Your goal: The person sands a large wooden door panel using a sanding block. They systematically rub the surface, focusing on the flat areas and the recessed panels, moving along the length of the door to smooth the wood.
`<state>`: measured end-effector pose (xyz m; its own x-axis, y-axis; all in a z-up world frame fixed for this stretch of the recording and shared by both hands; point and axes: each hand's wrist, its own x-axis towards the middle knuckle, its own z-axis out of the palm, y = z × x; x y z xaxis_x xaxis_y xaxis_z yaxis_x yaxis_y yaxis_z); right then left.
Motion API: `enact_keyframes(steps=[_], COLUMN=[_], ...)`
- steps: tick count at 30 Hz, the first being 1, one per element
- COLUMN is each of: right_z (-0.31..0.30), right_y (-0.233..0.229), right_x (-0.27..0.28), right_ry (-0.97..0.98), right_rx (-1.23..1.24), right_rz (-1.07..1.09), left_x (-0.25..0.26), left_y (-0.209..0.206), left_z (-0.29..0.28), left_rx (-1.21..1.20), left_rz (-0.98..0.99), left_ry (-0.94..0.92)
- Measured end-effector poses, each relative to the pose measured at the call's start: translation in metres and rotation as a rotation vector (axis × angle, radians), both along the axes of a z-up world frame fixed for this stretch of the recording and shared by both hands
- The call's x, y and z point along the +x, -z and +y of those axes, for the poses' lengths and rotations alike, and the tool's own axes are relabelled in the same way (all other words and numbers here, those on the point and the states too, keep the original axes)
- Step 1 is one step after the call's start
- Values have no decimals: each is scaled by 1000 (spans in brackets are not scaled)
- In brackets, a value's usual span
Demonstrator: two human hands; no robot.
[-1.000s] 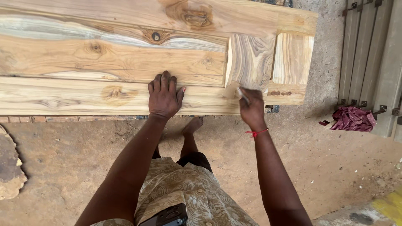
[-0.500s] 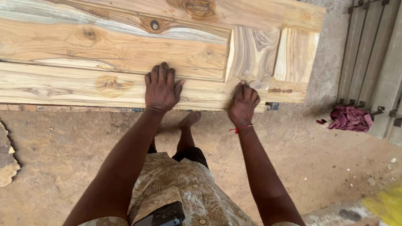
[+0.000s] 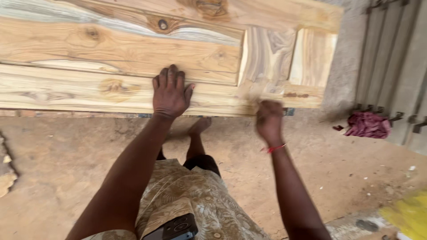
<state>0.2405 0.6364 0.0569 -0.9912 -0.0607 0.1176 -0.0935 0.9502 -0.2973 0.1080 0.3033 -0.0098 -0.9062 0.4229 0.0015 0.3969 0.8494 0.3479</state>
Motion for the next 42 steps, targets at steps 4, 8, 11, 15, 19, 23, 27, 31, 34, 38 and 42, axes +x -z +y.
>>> enact_keyframes(steps=[4,8,11,15,19,23,27,31,34,38,42], right_z=[15,-3,-27,-57,-50,-11,1,-18,-18,29,44], right_y=[-7,-5,-6,-30,-47,-43,-31,-24,-36,-34,-23], right_x=[-58,-87,-83,-56,-41,-69,-88,-57,-34,-54,-88], right_ry=[62,88,45,-148,-182,-94,-30,-71,-224,-150,-81], right_rx=[28,91,132,248,167,125,94,160,204,162,196], right_rz=[25,-116,-248,-140,-160,-113,-113,-252,-111,-147,-86], left_x=[0,-1,2,0,0,1,-3,4,-3,-1,-2], left_y=[-10,-13,-11,-13,-14,-13,-17,-16,-16,-12,-12], left_z=[0,2,0,1,1,-1,1,-3,1,1,0], left_rx=[43,31,51,55,47,59,79,82,65,19,39], left_rz=[-13,-13,-16,-3,14,18,23,24,39,42,34], left_ry=[-3,-14,-1,-11,-11,-16,-11,-9,-9,-5,-6])
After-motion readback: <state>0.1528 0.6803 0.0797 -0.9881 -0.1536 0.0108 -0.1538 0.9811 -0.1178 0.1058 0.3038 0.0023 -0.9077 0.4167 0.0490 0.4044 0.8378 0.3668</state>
